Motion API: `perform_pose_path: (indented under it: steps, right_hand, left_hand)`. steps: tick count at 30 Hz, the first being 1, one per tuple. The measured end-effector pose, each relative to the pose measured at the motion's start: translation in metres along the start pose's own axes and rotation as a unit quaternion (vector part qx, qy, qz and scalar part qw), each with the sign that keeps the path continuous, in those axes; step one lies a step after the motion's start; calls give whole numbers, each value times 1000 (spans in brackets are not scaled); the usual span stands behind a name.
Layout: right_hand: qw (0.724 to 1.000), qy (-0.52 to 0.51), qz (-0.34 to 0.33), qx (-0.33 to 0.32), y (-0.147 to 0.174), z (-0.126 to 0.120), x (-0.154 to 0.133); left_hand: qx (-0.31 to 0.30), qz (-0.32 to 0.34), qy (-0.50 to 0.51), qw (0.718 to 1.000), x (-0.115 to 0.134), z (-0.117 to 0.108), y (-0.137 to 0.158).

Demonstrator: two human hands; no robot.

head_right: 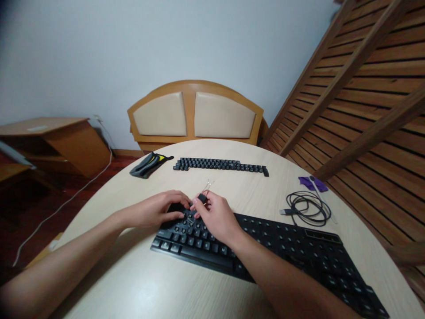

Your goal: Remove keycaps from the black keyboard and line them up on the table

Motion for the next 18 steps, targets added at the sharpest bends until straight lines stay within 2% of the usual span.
perform_pose_path:
  steps: [5,13,18]
  right_hand:
    - [1000,23,-6,6,2,-1,-4]
    - [1000,17,7,0,4,-1,-7]
    - [1000,19,3,0,4,-1,-5]
  left_hand:
    - [-2,13,26,1000,8,2,6]
    - [-58,1,3,998,18,9,7]
    - [-45,5,-9,999,22,15,4]
Point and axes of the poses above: each hand's wrist, its own y-axis away from the middle knuckle, its own z-axis out of the palm, x = y × z, the point moved 2 cm from there along -y, towards the middle knuckle, and after that the axes turned 7 degrees about z, right-handed, at the moved point
